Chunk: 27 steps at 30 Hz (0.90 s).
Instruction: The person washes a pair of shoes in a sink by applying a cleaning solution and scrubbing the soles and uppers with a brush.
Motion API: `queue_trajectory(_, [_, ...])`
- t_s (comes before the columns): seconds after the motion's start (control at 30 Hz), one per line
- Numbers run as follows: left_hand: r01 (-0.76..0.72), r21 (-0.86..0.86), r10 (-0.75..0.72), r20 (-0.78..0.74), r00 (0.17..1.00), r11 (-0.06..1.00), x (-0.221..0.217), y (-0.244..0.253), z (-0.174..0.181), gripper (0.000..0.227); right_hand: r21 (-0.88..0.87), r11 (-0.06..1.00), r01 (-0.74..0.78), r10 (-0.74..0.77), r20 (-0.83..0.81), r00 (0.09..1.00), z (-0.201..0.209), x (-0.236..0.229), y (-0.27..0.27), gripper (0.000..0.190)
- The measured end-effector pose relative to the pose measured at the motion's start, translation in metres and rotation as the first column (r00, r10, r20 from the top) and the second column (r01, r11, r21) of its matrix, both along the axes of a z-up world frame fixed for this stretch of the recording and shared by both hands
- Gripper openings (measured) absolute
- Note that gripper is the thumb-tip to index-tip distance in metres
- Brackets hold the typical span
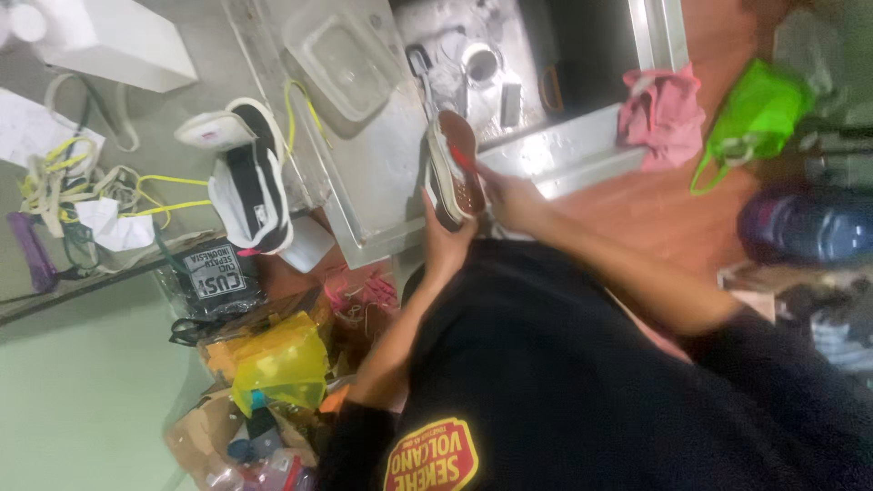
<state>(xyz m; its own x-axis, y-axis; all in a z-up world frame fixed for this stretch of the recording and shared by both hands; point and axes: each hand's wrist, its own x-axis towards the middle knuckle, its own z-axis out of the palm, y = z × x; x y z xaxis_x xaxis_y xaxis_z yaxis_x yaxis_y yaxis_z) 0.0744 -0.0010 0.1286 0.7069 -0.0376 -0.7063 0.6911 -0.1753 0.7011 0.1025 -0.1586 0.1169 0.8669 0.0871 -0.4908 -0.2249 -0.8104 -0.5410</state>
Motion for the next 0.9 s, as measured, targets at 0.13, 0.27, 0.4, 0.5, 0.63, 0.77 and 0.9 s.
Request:
queue_trajectory(0.13, [-0.055, -0.008, 0.055, 0.069, 0.996, 0.998, 0.0, -0.003, -0.016, 0.103, 0.032, 0.999, -0.022, 0.02, 0.046, 0.999, -0.021, 0.021, 0.009, 0.047])
queue_trajectory(0.27, [-0.028, -0.008, 0.029, 0.041, 0.999, 1.0, 0.002, 0.004, 0.003, 0.116, -0.021, 1.0, -0.018, 0.016, -0.089, 0.996, 0.066, -0.007, 0.002, 0.045])
queue_trajectory(0.4, [0.001, 0.022, -0.001, 0.007, 1.0, 1.0, -0.003, -0.003, -0.005, 0.103, -0.051, 0.992, -0.117, 0.116, -0.018, 0.993, -0.011, 0.012, 0.003, 0.047])
queue_trajectory(0.5, [-0.03, -0.007, 0.031, 0.084, 0.996, 1.0, 0.006, -0.001, 0.002, 0.103, -0.05, 0.998, -0.048, 0.05, 0.047, 0.998, -0.017, 0.031, 0.011, 0.042])
queue_trajectory(0.63, [-0.01, 0.022, 0.009, 0.018, 1.0, 1.0, 0.002, 0.004, 0.004, 0.109, -0.034, 0.999, -0.035, 0.033, -0.048, 0.998, 0.009, -0.001, -0.002, 0.046])
queue_trajectory(0.77, [-0.021, 0.004, 0.021, 0.004, 1.0, 1.0, 0.004, -0.001, -0.011, 0.11, -0.08, 0.987, -0.137, 0.139, 0.018, 0.99, -0.049, 0.015, -0.018, 0.043])
queue_trajectory(0.9, [-0.012, -0.004, 0.012, 0.035, 0.999, 1.0, 0.007, 0.001, 0.002, 0.113, -0.043, 0.997, -0.065, 0.067, 0.052, 0.996, -0.035, 0.038, -0.004, 0.043])
